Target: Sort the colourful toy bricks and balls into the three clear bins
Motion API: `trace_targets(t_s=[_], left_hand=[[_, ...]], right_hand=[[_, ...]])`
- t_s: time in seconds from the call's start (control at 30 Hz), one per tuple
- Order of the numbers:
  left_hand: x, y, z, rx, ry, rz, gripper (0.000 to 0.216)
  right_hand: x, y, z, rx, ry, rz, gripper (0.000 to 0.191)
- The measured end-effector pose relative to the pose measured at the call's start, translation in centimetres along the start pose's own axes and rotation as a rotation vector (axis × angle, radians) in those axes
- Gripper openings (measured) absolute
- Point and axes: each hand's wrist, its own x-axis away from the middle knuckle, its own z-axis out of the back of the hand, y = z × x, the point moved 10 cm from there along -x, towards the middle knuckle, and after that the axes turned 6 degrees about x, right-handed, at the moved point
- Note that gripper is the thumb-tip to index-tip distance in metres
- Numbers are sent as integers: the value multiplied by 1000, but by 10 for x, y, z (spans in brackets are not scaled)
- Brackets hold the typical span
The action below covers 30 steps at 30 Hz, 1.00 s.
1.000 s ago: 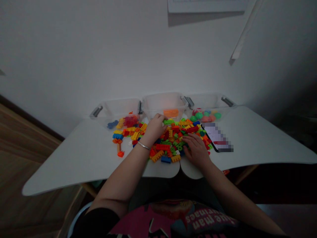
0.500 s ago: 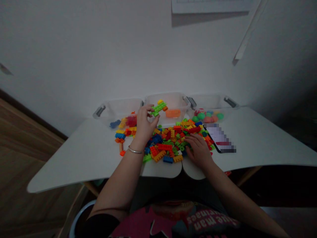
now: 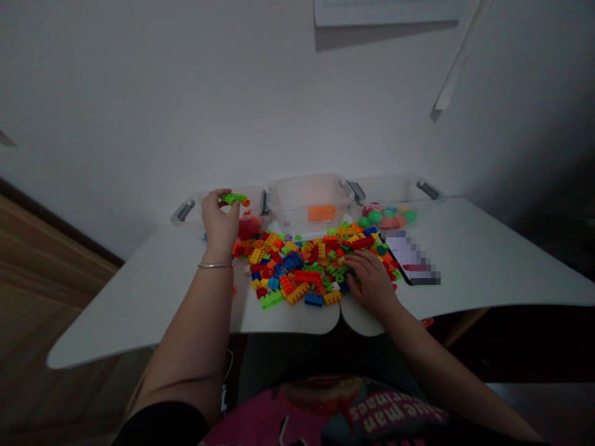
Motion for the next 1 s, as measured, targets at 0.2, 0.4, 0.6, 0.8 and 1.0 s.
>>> trace_targets(t_s=[0.2,0.4,0.6,0.8,1.0], left_hand=[[3,-6,-19,-356,-212,-3,30],[11,-12,-36,-551,-335,-74,41],[19,-13,-42,-734,-335,-155,48],[21,-10,-44,-705,-345,-193,44],[25,-7,-31,-505,-200,-107,45]], right_hand=[[1,0,0,10,1,11,29],[0,0,-1,0,-3,9,29],[0,0,0,3,-7,3,29],[-1,-1,0,2,-6,6,28],[0,-1,-2,16,-16,6,28]])
